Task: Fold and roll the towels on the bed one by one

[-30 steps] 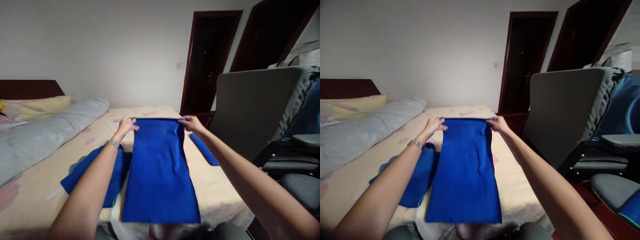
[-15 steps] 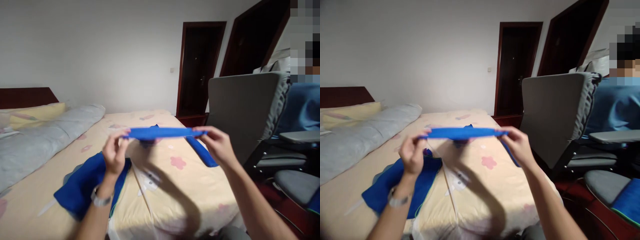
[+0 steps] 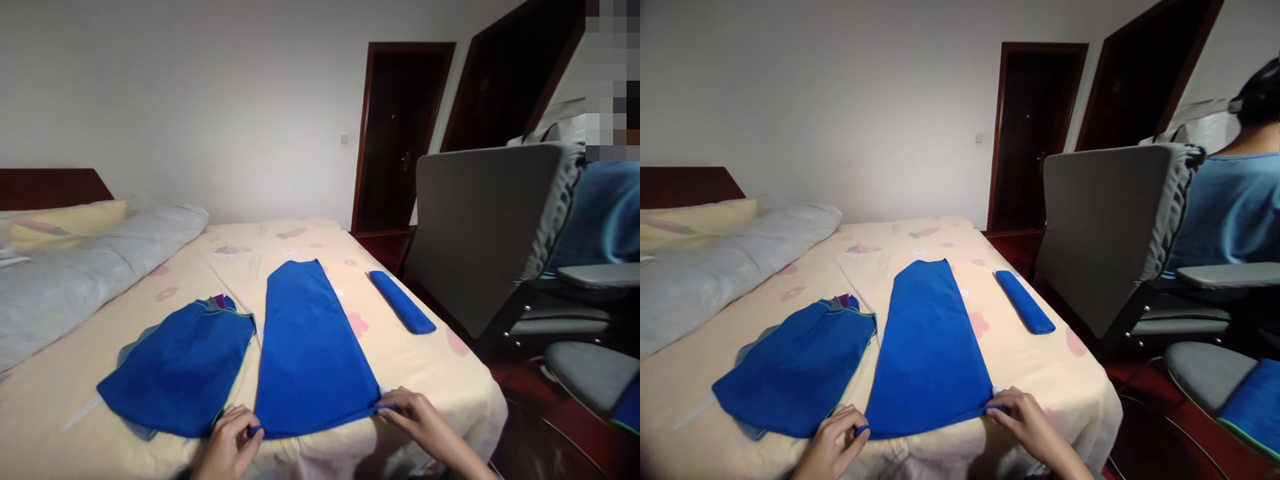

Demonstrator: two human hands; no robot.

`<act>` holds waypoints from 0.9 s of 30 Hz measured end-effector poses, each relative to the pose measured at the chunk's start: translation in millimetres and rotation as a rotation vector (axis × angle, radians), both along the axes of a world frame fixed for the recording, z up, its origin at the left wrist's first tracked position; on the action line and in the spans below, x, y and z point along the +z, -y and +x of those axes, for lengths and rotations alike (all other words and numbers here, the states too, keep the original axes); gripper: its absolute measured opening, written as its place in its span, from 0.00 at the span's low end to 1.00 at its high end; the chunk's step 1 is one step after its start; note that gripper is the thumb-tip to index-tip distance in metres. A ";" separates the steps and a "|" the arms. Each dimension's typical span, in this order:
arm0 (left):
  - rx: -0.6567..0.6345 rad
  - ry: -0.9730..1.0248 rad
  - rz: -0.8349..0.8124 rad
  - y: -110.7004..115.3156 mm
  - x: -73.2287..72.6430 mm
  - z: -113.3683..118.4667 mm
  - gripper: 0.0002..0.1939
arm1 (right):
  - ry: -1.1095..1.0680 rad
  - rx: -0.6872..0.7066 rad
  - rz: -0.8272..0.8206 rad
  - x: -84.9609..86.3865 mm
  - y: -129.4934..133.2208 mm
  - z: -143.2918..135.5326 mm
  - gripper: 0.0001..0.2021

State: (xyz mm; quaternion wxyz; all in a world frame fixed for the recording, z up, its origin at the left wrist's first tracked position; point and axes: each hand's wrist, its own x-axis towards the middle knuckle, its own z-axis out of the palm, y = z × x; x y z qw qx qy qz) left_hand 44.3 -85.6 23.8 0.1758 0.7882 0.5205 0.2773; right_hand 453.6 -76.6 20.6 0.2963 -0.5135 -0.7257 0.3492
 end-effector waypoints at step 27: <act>0.132 0.131 -0.354 -44.1 -9.9 12.6 0.16 | 0.161 -0.007 -0.173 -7.2 -60.6 3.0 0.26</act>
